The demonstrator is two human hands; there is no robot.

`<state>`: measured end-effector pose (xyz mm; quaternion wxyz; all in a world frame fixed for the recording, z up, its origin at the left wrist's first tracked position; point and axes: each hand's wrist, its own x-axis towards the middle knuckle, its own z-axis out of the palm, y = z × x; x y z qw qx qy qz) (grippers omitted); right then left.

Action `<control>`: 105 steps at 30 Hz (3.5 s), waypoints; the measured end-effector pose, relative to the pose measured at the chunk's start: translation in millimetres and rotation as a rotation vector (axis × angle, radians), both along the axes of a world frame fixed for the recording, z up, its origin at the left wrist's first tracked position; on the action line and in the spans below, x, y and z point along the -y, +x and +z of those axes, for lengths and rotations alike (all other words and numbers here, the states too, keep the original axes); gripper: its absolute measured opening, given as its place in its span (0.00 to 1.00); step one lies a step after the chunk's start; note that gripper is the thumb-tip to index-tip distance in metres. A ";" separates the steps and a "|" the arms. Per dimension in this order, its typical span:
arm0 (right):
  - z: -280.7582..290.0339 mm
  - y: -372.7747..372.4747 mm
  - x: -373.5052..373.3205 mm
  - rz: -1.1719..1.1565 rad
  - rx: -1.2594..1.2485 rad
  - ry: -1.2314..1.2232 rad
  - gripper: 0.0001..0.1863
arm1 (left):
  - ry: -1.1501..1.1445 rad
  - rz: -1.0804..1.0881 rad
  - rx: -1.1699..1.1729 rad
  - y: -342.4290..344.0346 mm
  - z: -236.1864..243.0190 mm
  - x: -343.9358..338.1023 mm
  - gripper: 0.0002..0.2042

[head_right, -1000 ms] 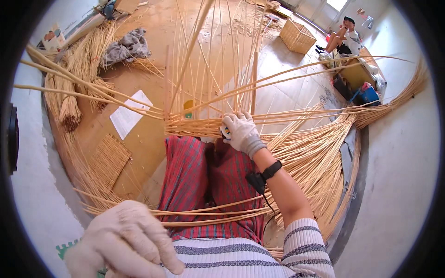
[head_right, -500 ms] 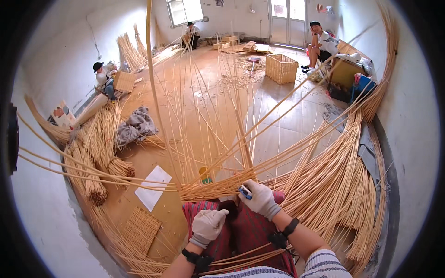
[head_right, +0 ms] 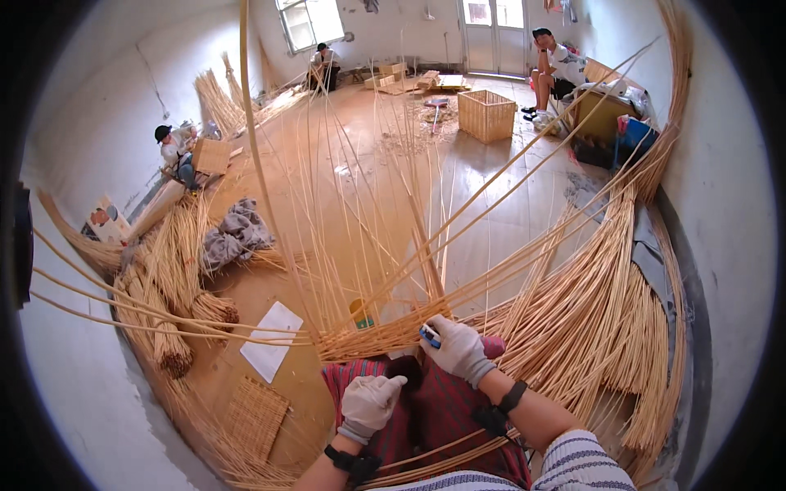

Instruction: Weaving a wicker basket using long wooden strips.

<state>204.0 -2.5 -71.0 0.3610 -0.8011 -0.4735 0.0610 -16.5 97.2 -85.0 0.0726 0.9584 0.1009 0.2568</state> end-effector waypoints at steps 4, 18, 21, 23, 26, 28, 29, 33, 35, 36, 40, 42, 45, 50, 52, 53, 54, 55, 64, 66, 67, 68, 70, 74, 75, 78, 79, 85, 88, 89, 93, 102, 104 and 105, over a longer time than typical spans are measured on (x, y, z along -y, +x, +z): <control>2.7 -5.3 2.4 0.015 0.004 0.041 0.16 | -0.028 0.008 -0.020 -3.4 -3.8 3.7 0.08; 2.4 -5.2 0.4 -0.014 0.012 -0.005 0.16 | -0.041 0.007 -0.030 -2.4 -3.0 2.1 0.07; 1.5 -5.9 1.3 -0.016 0.032 0.005 0.17 | -0.058 0.018 -0.040 -3.9 0.4 3.8 0.07; 3.0 -6.5 2.7 -0.021 0.035 0.000 0.17 | -0.055 0.015 -0.032 -3.7 0.3 4.4 0.06; 4.1 -6.0 3.0 -0.031 0.027 -0.030 0.17 | -0.029 0.011 -0.012 -2.2 0.8 4.7 0.07; 1.5 -5.3 2.4 -0.036 0.020 -0.049 0.17 | 0.002 0.011 0.004 -1.8 -1.6 4.6 0.08; -0.7 -4.2 2.0 -0.028 0.023 -0.028 0.18 | -0.001 0.018 0.000 -0.8 -3.5 4.5 0.08; 1.8 -8.2 1.6 -0.031 0.048 0.024 0.22 | 0.015 0.028 -0.028 4.1 -8.1 6.5 0.08; 1.5 -6.4 2.1 -0.009 0.056 0.028 0.24 | 0.046 0.038 -0.080 6.2 -7.3 8.6 0.07; 1.4 -5.8 1.8 0.014 0.064 0.028 0.25 | 0.073 0.048 -0.132 6.4 -6.6 8.6 0.07; 2.7 -6.4 2.4 0.011 0.063 0.003 0.26 | 0.066 0.048 -0.117 5.4 -5.1 8.5 0.06; 7.3 -7.8 3.1 -0.001 0.045 -0.012 0.25 | 0.052 0.031 -0.067 5.7 -4.2 8.9 0.06; 6.2 -10.7 -0.2 0.037 0.087 0.004 0.21 | 0.045 0.032 -0.115 3.0 -7.4 9.0 0.07; 8.9 -13.5 -2.0 0.048 0.114 -0.023 0.16 | 0.050 0.049 -0.174 1.8 -3.1 11.3 0.08; 7.5 -12.5 -1.8 0.030 0.080 -0.020 0.16 | -0.098 0.020 -0.076 0.4 1.9 11.7 0.08; 7.2 -11.9 -1.5 0.032 0.081 -0.023 0.16 | -0.101 0.022 -0.074 0.7 6.6 10.4 0.08; 6.8 -11.4 -1.1 0.028 0.067 -0.002 0.16 | -0.172 0.044 0.164 0.0 12.4 7.6 0.07; 7.4 -9.8 -0.9 0.021 0.054 0.021 0.16 | -0.239 0.064 0.404 -1.5 16.3 3.4 0.06; 39.1 36.4 -24.7 -0.044 0.358 0.344 0.16 | -1.054 0.544 0.576 -32.6 -61.1 -124.2 0.37; 40.2 68.2 -31.3 -0.112 0.388 0.254 0.16 | -1.416 0.307 0.574 -24.5 -58.0 -139.4 0.41; 37.8 80.5 -35.6 -0.183 0.419 0.168 0.16 | -1.511 0.333 0.516 -20.7 -65.2 -147.9 0.41; 32.7 86.6 -38.9 -0.161 0.421 0.174 0.16 | -1.606 0.359 0.456 -22.0 -72.6 -154.8 0.41; 21.9 101.2 -42.5 -0.218 0.448 -0.093 0.16 | -1.580 0.255 0.493 -20.6 -80.3 -157.5 0.41; 14.8 97.8 -51.6 -0.228 0.495 -0.078 0.17 | -1.525 0.260 0.532 -32.0 -97.1 -156.2 0.38; 14.3 94.3 -53.5 -0.213 0.490 -0.085 0.17 | -1.526 0.232 0.537 -38.4 -103.0 -157.0 0.38; 13.6 96.2 -47.8 -0.237 0.465 -0.069 0.17 | -1.549 0.234 0.463 -32.0 -91.4 -158.4 0.39; 15.2 97.0 -46.6 -0.255 0.464 -0.076 0.18 | -1.565 0.273 0.418 -28.6 -86.6 -157.0 0.40; 9.6 91.8 -47.6 -0.322 0.497 -0.093 0.18 | -1.480 0.262 0.409 -29.8 -77.9 -159.6 0.34; 7.5 84.3 -45.4 -0.377 0.485 -0.086 0.18 | -1.475 0.304 0.448 -31.5 -76.9 -158.2 0.34; 5.4 80.1 -43.2 -0.407 0.458 -0.050 0.18 | -1.466 0.234 0.482 -32.2 -81.4 -161.3 0.34; -4.7 69.5 -38.6 -0.497 0.429 -0.025 0.17 | -1.404 0.314 0.360 -35.7 -91.8 -168.5 0.35; 22.0 79.0 -23.5 -0.138 0.344 0.082 0.17 | -1.452 0.188 0.252 -43.2 -66.2 -164.2 0.36; 28.1 93.0 -19.8 -0.037 0.334 0.104 0.20 | -1.489 0.046 0.243 -48.2 -51.0 -170.5 0.32; 32.0 97.0 -22.3 0.063 0.335 0.061 0.20 | -1.332 -0.047 0.140 -53.7 -51.6 -188.2 0.30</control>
